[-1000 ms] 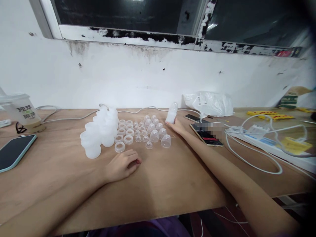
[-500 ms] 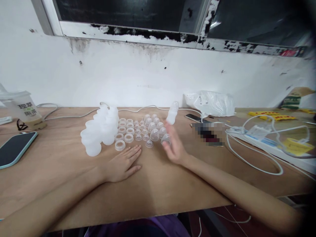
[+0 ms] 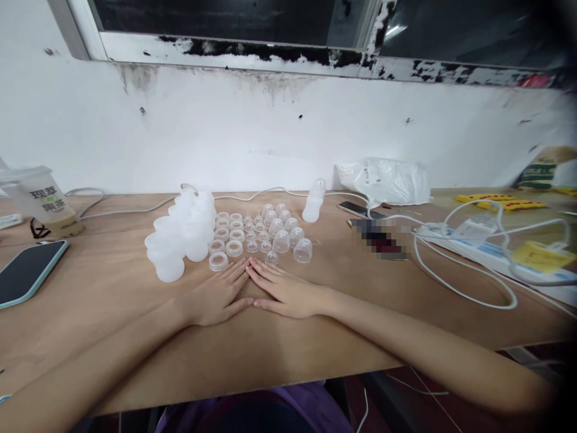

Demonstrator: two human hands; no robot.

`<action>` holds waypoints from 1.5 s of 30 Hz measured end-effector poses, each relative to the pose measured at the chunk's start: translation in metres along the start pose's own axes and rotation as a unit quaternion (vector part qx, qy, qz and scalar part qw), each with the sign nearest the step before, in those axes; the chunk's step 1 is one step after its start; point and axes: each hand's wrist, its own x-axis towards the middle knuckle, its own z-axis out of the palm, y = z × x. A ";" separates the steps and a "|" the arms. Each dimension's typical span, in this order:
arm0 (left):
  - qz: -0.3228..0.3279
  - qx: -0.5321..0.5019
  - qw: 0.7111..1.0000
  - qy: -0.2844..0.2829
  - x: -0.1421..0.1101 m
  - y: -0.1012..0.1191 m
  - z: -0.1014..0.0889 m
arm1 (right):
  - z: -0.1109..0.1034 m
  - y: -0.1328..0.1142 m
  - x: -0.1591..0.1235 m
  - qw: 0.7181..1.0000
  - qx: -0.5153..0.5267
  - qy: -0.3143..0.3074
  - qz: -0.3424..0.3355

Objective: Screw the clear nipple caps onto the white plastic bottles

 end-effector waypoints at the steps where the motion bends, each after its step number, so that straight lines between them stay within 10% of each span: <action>1: 0.000 0.001 1.000 0.000 0.000 0.000 0.000 | -0.002 0.001 -0.001 1.000 0.005 -0.003 -0.009; 35: 0.011 0.017 1.000 0.023 -0.001 0.002 -0.007 | -0.005 0.003 -0.002 1.000 0.017 0.007 0.001; 45: -0.053 0.095 0.987 0.115 0.001 0.005 -0.017 | -0.007 0.002 0.002 0.978 -0.089 0.172 0.082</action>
